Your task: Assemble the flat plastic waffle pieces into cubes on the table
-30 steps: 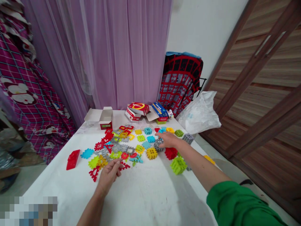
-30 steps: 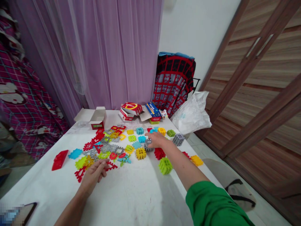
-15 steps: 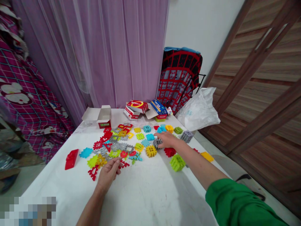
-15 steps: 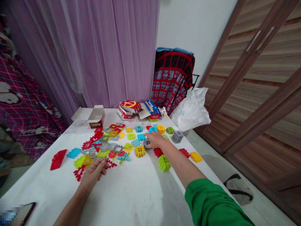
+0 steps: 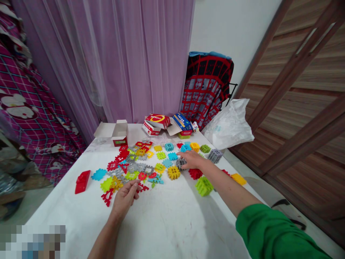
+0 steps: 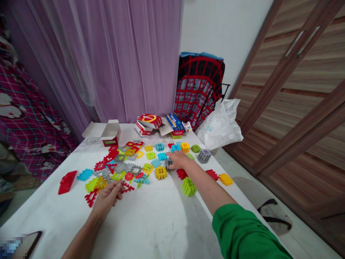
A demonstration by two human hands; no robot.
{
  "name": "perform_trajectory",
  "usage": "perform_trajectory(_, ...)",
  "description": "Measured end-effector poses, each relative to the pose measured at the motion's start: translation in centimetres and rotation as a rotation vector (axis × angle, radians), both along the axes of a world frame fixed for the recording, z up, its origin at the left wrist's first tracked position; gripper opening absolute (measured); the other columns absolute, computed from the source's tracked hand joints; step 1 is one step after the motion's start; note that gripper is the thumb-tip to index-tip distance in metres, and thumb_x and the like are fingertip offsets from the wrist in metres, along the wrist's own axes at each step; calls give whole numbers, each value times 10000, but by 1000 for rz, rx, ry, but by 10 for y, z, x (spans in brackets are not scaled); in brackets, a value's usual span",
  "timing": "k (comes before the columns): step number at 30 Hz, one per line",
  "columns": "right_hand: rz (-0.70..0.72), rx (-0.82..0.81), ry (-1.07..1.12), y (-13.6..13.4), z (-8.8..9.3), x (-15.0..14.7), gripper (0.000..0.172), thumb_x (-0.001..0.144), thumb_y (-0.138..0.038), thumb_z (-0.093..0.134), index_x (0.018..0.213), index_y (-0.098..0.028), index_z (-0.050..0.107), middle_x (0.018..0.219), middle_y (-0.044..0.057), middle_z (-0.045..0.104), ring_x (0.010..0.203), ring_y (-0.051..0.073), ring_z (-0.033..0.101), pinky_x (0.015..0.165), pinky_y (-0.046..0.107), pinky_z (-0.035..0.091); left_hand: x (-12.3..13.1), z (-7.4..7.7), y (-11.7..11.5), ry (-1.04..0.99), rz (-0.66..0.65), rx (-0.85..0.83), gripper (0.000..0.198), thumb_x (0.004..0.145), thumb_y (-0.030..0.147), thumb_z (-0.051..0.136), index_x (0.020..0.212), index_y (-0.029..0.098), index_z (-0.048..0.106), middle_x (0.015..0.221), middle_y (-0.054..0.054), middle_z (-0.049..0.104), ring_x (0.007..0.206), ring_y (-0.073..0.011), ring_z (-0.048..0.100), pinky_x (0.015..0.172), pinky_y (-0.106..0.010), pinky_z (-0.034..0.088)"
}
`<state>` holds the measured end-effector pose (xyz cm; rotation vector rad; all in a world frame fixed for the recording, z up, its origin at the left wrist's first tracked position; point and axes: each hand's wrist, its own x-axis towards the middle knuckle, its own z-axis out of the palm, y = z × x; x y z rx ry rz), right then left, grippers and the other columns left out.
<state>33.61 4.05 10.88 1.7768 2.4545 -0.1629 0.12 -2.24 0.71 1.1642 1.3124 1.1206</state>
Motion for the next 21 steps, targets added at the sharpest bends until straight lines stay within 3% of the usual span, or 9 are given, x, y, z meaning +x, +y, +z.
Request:
perform_trajectory(11,7,-15,-33,-1,1,-3,711,741,-351,720,1405,-237,492,1244,97,673,1154,312,594,947,398,426,0,2,-1,-20,-17,12,627,616,711,644,938,175,695,674,-15,648,467,-99,506,346,-190,251)
perform_trajectory(16,19,-9,-39,3,-3,0,762,701,-389,752,1410,-278,495,1326,98,623,1203,310,569,975,399,421,0,1,-1,-29,-7,21,623,612,713,649,928,178,696,669,-14,644,463,-98,502,345,-187,239)
perform_trajectory(21,52,-26,-79,6,-5,-2,814,645,-324,787,1407,-305,502,1282,99,644,1203,328,570,969,417,436,0,-2,0,3,6,17,635,616,724,634,944,184,700,685,-17,651,464,-102,509,348,-192,244)
